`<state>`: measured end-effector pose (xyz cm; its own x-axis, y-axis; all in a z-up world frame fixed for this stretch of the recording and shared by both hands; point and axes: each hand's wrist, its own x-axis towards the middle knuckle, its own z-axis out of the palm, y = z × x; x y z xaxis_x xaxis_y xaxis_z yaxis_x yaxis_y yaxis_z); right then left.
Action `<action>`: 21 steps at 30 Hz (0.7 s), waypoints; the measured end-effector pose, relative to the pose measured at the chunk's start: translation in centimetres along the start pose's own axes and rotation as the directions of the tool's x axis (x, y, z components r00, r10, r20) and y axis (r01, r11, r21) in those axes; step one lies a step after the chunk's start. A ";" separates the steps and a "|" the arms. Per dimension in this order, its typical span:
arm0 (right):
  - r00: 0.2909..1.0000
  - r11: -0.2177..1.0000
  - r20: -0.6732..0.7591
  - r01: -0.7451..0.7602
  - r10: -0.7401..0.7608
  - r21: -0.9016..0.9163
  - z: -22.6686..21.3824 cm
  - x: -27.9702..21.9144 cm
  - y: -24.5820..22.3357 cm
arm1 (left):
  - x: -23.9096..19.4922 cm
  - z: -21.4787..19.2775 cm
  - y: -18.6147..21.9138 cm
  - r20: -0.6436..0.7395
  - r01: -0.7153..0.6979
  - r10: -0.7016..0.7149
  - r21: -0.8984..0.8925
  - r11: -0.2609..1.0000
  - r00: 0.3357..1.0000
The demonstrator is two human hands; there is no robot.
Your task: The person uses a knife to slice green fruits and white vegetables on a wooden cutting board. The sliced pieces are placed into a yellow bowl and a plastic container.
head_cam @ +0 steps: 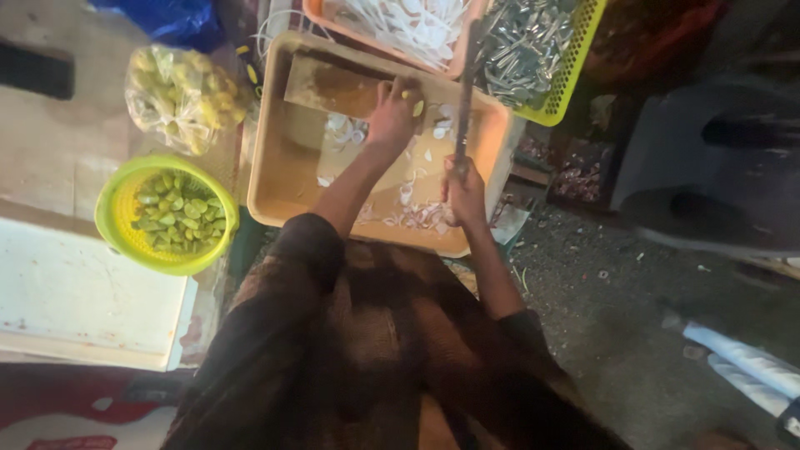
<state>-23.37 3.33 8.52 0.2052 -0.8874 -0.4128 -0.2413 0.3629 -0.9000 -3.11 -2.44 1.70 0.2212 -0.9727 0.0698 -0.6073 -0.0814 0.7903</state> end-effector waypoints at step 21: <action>0.965 0.997 0.259 0.063 -0.051 -0.039 6.7 1.9 -1.5 | -26.9 -22.1 -23.8 -0.423 0.487 -0.405 0.103 0.867 0.811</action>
<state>-16.22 3.01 8.13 0.4556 -0.8010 -0.3885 -0.2648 0.2947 -0.9182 22.22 30.42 -5.53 0.7479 -0.6638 -0.0063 -0.4977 -0.5670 0.6563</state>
